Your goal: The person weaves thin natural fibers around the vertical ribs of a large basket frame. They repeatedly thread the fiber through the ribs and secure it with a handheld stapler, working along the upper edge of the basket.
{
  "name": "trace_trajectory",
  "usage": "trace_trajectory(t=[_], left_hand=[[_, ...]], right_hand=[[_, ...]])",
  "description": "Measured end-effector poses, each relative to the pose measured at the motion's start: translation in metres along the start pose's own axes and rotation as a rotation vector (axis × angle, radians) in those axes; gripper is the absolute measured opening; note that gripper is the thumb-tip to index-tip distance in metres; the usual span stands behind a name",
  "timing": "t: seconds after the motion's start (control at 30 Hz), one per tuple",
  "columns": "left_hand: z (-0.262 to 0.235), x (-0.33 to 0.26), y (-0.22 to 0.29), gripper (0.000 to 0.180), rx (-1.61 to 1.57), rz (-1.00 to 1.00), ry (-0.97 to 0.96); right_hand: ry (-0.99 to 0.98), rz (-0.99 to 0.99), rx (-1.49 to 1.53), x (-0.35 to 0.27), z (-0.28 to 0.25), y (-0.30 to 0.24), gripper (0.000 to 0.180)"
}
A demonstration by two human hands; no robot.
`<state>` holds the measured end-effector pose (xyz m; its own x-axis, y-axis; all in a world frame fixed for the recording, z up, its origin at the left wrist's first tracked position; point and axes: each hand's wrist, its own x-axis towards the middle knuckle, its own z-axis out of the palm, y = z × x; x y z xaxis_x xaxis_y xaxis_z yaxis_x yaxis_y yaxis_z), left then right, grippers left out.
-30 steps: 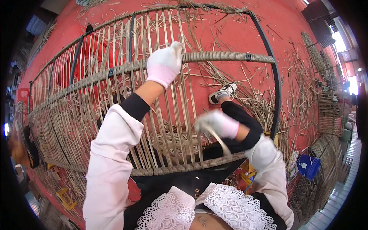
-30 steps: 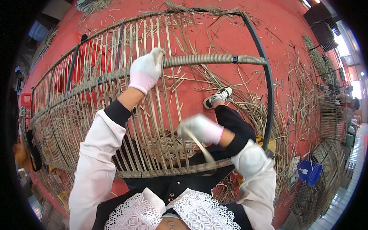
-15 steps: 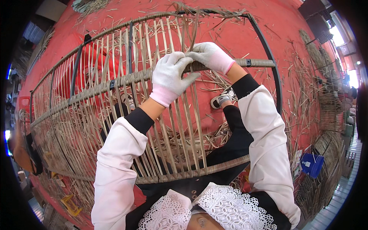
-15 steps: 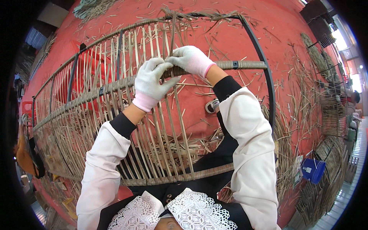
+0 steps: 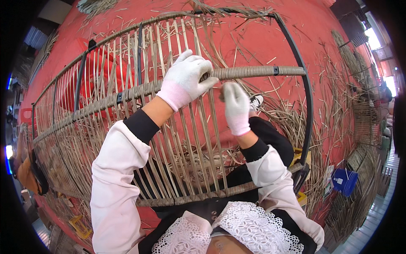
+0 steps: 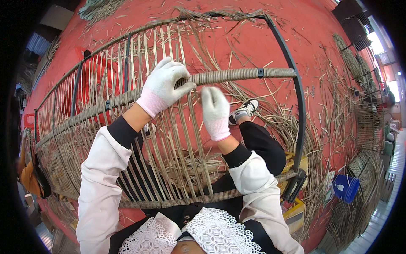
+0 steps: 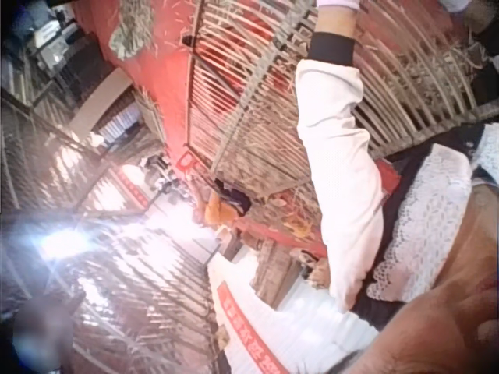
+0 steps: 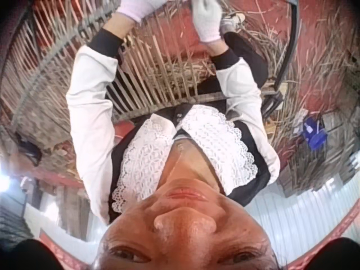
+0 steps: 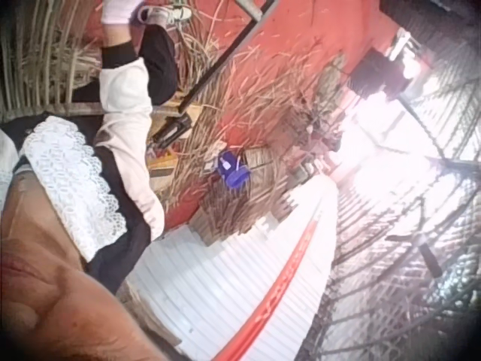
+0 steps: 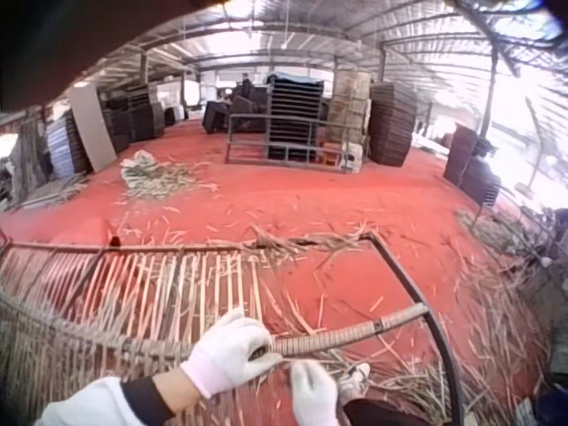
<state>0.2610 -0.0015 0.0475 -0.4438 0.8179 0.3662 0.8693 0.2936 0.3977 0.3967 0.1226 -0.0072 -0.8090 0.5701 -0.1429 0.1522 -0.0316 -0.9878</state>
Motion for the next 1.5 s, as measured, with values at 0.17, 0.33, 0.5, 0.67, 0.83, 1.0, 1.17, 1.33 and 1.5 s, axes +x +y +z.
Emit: trace_trajectory(t=[0.17, 0.33, 0.5, 0.67, 0.83, 1.0, 1.17, 1.33, 1.5], left_hand=[[0.004, -0.002, 0.001, 0.027, -0.195, -0.118, -0.068], [0.003, -0.006, -0.002, 0.028, -0.172, -0.053, -0.134], [-0.004, -0.006, 0.007, 0.037, 0.002, 0.111, -0.192], [0.005, 0.011, 0.008, 0.029, -0.039, -0.172, -0.206], [0.020, 0.012, -0.005, 0.031, -0.159, -0.172, -0.140], [0.022, 0.005, -0.003, 0.026, -0.045, -0.096, -0.074], [0.023, 0.008, -0.001, 0.027, -0.100, -0.167, -0.117], [0.022, 0.009, -0.005, 0.027, -0.088, -0.119, -0.112], [0.018, 0.007, 0.000, 0.032, -0.048, -0.200, -0.171]], right_hand=[[-0.149, -0.515, -0.092, 0.037, 0.021, 0.050, 0.019], [-0.314, -0.568, -0.478, 0.003, -0.016, 0.005, 0.011], [-0.298, -0.539, -0.352, -0.026, -0.026, -0.053, 0.008], [0.579, -0.541, -0.670, -0.123, -0.197, -0.026, 0.014], [0.701, 0.775, -1.026, -0.275, -0.402, 0.163, 0.058], [0.827, 0.498, -1.174, -0.315, -0.445, 0.279, 0.050], [0.624, 0.474, -0.493, -0.296, -0.450, 0.092, 0.007], [0.220, 0.156, -0.170, -0.216, -0.322, -0.121, 0.023], [-0.339, 0.241, -0.228, -0.071, -0.161, -0.159, 0.022]])
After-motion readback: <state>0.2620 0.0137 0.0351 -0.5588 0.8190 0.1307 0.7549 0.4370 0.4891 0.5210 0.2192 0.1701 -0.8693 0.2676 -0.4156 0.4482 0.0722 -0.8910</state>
